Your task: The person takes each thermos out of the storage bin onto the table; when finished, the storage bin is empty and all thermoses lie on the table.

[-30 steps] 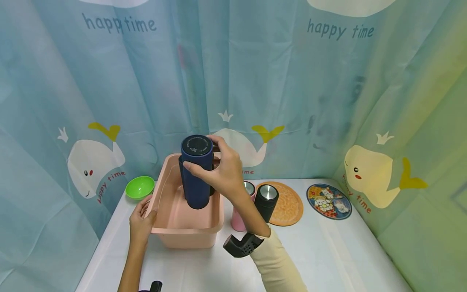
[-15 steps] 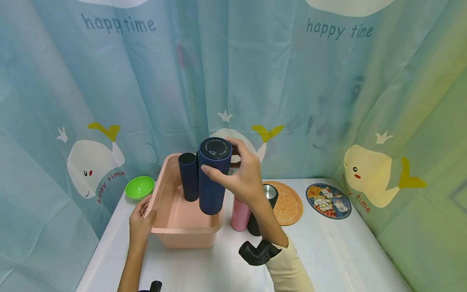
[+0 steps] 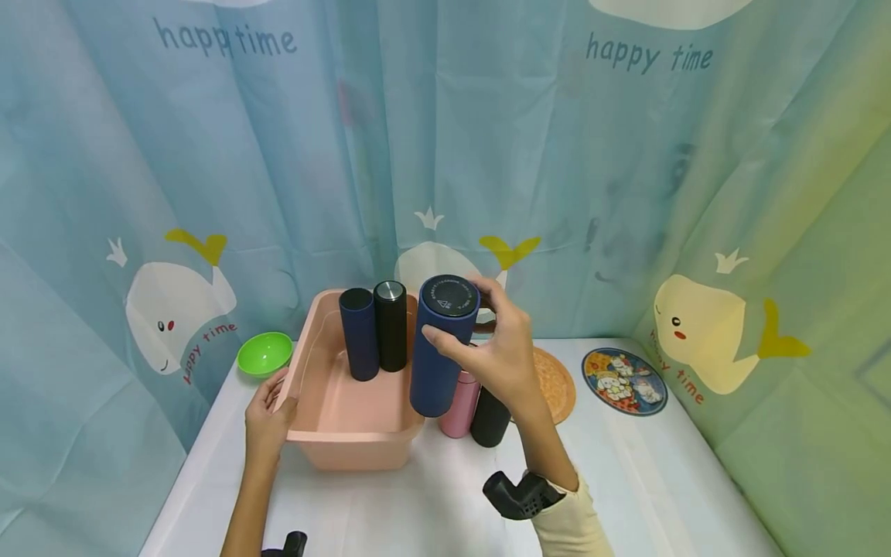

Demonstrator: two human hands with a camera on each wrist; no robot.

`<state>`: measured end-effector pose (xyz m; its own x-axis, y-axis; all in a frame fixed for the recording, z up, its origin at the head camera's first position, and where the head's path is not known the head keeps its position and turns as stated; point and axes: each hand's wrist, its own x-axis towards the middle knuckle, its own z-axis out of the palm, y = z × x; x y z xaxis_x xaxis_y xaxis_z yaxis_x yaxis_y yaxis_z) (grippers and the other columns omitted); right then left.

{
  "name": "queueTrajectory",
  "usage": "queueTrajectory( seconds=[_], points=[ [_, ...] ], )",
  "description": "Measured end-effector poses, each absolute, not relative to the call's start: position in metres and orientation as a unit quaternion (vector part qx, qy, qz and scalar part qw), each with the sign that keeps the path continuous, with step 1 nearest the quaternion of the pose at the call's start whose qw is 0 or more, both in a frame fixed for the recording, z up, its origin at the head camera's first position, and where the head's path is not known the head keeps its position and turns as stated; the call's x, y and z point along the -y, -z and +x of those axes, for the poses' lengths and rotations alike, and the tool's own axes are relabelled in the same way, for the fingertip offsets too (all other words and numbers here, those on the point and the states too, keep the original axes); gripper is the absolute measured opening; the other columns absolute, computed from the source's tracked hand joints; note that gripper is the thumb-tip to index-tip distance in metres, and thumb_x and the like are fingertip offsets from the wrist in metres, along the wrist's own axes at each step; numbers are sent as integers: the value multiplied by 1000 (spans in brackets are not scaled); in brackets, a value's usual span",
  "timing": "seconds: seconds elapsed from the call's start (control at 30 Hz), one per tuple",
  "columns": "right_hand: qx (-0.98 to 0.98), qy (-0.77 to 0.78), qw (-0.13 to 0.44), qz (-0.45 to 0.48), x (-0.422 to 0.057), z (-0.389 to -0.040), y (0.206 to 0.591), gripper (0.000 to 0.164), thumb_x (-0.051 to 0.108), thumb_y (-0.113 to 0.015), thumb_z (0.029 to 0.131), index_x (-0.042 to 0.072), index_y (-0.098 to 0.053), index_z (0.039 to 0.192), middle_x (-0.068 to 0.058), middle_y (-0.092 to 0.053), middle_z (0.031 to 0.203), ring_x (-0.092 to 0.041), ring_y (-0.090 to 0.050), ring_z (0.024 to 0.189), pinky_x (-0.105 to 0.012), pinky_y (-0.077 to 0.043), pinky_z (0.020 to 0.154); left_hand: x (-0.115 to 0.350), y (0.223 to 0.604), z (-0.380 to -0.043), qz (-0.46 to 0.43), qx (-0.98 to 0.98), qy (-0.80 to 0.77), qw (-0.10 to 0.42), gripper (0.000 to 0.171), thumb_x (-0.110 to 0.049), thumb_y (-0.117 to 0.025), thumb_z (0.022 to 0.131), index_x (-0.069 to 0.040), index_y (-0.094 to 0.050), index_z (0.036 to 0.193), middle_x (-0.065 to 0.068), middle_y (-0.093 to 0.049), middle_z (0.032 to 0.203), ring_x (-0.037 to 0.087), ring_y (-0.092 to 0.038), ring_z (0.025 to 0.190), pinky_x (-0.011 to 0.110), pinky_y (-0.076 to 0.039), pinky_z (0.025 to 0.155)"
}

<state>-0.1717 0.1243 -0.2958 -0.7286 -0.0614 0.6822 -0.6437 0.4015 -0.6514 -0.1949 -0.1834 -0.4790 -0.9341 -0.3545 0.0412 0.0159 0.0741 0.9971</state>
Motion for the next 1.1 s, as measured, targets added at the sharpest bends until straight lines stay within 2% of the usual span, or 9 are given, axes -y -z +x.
queueTrajectory(
  seconds=[0.37,0.8,1.1],
  points=[
    [798,-487,292,202,-141,-166,311,58,19,-85,71,9,-60,122,-2,-71,101,-12,-63,93,-27,-57,62,185,479,-196,111,723,666,146,50,-3,-57,96,-3,-44,144,17,-48,138,-3,-47,105,-1,-41,80],
    [812,-495,263,165,-155,-162,339,56,19,-85,71,7,-60,120,-3,-69,101,-14,-63,92,-25,-59,68,184,478,-195,116,720,669,144,51,0,-56,95,-3,-43,145,18,-48,139,12,-46,119,-3,-40,82],
    [820,-489,257,150,-160,-160,360,58,22,-87,70,7,-60,119,-4,-66,98,-14,-61,88,-26,-59,61,183,479,-194,117,719,671,140,51,-1,-56,95,-3,-43,144,17,-48,138,7,-47,115,-2,-42,81]
  ],
)
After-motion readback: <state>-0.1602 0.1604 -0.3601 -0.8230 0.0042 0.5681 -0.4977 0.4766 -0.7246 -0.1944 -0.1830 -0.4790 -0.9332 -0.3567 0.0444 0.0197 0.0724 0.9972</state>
